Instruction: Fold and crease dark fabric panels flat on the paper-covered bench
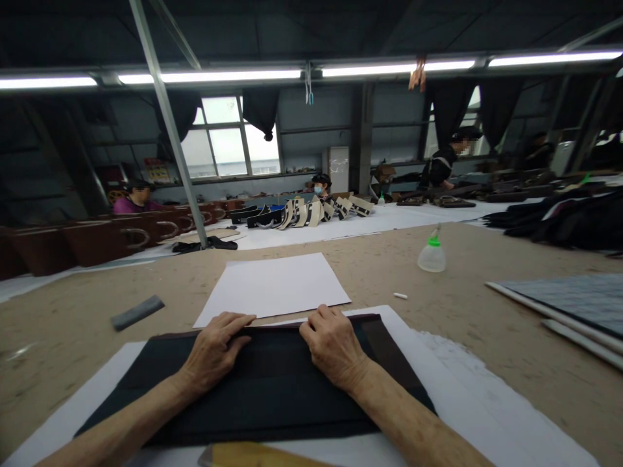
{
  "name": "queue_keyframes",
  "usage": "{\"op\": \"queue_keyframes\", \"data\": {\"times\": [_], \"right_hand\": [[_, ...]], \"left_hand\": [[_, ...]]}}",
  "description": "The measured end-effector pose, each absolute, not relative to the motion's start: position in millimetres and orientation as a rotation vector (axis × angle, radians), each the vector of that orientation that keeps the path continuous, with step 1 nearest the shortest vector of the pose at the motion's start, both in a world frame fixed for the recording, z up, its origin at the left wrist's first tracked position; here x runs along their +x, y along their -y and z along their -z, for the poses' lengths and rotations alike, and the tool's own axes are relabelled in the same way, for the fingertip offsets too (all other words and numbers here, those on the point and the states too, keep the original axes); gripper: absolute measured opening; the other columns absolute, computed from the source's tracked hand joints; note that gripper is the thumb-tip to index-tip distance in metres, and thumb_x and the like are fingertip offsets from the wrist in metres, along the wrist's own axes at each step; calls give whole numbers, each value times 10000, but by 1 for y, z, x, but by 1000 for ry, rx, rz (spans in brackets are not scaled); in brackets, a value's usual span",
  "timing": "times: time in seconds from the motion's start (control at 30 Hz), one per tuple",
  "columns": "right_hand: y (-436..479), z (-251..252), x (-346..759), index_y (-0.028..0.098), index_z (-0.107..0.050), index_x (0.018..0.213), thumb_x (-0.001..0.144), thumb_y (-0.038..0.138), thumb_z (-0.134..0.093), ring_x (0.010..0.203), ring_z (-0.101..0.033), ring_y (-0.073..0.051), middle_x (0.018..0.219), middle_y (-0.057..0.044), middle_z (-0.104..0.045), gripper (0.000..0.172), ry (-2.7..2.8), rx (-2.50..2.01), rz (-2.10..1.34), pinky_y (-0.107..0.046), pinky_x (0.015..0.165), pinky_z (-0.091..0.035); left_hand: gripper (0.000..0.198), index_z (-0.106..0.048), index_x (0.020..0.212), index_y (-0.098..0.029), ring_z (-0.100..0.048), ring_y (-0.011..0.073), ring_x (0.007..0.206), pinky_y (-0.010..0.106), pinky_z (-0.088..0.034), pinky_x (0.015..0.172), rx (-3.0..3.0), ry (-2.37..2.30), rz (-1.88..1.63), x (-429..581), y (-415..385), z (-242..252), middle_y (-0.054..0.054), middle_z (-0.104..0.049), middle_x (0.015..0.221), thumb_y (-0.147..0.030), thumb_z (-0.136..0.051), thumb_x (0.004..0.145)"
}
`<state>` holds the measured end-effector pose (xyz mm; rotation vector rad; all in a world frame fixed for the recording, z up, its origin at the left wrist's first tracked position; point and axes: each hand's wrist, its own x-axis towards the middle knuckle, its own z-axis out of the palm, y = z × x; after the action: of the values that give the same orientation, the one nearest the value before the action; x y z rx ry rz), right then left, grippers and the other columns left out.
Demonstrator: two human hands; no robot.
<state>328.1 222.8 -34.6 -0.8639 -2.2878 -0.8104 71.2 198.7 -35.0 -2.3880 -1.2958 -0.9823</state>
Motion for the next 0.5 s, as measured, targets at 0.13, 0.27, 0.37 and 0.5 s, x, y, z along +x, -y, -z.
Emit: {"op": "queue_keyframes", "data": {"times": [0.13,0.27,0.37,0.5], "right_hand": [[-220,34,325,142,-537,752,871,220,-568,705,-516,-130,727,15,-514,145,2266,-772,899,-294,665,-446],[-219,34,325,141,-533,763,868,196,-558,691,-506,-126,723,18,-503,122,2256,-688,939,-285,653,-437],[-219,34,326,142,-531,777,864,184,-551,703,-499,-131,736,15,-498,98,2251,-656,929,-284,655,-428],[-218,33,326,146,-527,782,859,175,-546,711,-493,-134,735,15,-489,85,2266,-687,883,-285,661,-423]], "left_hand": [[324,-597,1090,-149,-530,256,871,426,-456,758,-2437,1191,895,79,-199,30,78,-608,980,-30,-559,791],[268,-618,1026,-175,-516,232,823,395,-439,731,-2471,1132,833,94,-201,25,52,-599,918,-49,-597,790],[235,-630,983,-187,-511,214,810,373,-432,733,-2473,1127,812,105,-204,22,34,-593,888,-76,-647,776],[66,-631,864,-155,-522,185,795,347,-443,747,-2443,1196,785,116,-211,22,15,-577,826,-130,-654,808]]}}
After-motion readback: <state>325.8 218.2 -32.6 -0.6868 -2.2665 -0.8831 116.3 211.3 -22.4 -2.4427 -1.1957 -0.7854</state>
